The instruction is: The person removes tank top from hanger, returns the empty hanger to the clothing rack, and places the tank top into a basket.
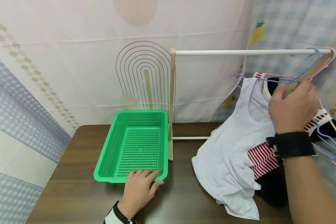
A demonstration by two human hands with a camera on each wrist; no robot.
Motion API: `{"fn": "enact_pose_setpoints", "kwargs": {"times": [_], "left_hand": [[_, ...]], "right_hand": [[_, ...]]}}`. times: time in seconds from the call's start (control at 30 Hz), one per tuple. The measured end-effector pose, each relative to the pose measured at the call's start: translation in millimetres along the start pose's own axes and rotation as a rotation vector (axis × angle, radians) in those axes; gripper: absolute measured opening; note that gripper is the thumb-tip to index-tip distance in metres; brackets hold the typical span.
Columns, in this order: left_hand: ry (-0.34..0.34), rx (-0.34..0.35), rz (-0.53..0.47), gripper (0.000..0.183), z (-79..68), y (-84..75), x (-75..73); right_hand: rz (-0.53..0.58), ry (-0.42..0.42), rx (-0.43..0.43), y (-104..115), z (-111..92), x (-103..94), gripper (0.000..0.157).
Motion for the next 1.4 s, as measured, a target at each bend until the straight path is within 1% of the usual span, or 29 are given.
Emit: {"fn": "enact_pose_setpoints", "kwargs": {"times": [0.07, 0.13, 0.27, 0.43, 0.57, 0.67, 0.77, 0.9, 1.07, 1.27, 1.4], "left_hand": [[-0.029, 0.011, -0.004, 0.041, 0.2, -1.6, -1.4], [-0.048, 0.017, -0.004, 0.041, -0.1, -2.0, -2.0], [-0.059, 0.023, -0.003, 0.041, -0.8, -1.1, -0.7], [-0.053, 0.028, -0.001, 0.042, 0.1, -1.4, 2.6], [-0.05, 0.026, 0.002, 0.042, 0.0, -2.0, 2.9], [-0.059, 0.027, 0.01, 0.043, -0.5, -2.7, 2.6], [-0.073, 0.028, 0.014, 0.043, -0.9, -2.8, 1.5], [-0.081, 0.023, 0.014, 0.044, -1.3, -1.7, 0.7], [-0.08, 0.023, 0.014, 0.043, -1.4, -0.3, 1.1], [-0.089, 0.015, -0.001, 0.041, -0.8, 0.9, 1.5], [-0.1, 0.016, 0.003, 0.042, -1.4, 1.6, 1.6]], "right_hand": [[-0.026, -0.002, 0.08, -1, 11, -4.1, 0.06], [-0.043, 0.013, 0.114, -1, 21, -5.6, 0.061], [-0.053, 0.08, 0.143, 2, 39, -2.0, 0.063], [-0.082, 0.177, 0.183, 2, 56, 7.7, 0.066], [-0.106, 0.254, 0.181, -3, 63, 15.9, 0.067], [-0.125, 0.317, 0.196, -10, 66, 21.7, 0.069], [-0.134, 0.351, 0.191, -15, 69, 25.6, 0.068], [-0.146, 0.357, 0.16, -16, 72, 28.2, 0.068], [-0.153, 0.323, 0.139, -13, 73, 28.4, 0.065], [-0.14, 0.275, 0.106, 2, 71, 22.1, 0.06], [-0.134, 0.25, 0.122, 9, 68, 14.9, 0.057]]}}
Point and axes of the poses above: each hand's wrist, its own z-axis towards the middle knuckle, its own x-axis out of the palm, y = z × x, the point moved 8 cm from there along z, towards the middle knuckle, and after that the axes turned 5 degrees about z, right-handed, at the moved point
